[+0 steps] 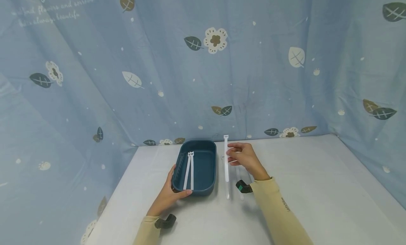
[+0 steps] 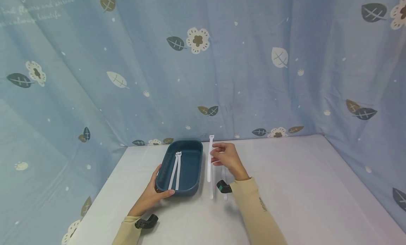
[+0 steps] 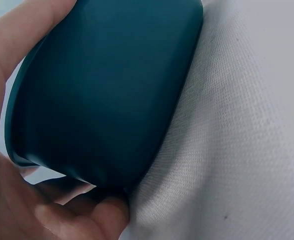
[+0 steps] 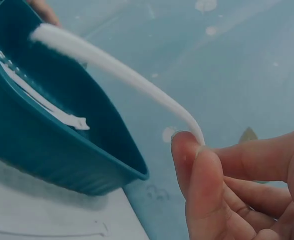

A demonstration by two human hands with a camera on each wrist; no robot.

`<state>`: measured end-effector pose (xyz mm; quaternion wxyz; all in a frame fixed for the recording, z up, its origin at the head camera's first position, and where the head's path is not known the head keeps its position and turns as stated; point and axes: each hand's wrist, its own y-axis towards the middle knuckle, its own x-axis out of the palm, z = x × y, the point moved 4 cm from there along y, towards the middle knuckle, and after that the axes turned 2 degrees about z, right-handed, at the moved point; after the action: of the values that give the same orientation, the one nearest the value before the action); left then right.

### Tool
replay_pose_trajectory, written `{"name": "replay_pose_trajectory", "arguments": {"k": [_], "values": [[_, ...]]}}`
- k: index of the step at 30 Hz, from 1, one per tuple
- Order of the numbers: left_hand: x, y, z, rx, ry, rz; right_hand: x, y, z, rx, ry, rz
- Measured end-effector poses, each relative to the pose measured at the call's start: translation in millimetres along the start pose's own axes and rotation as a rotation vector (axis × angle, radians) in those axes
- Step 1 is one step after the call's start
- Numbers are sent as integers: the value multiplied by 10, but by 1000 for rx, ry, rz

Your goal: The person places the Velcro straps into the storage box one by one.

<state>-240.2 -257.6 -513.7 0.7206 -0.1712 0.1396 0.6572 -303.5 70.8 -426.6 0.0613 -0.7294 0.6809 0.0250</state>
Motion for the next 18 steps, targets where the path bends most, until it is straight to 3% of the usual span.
{"name": "replay_pose_trajectory", "arguments": {"k": [18], "values": [[0,-2,-5,-7,8,13,274,139,23,2,15,-16]]}}
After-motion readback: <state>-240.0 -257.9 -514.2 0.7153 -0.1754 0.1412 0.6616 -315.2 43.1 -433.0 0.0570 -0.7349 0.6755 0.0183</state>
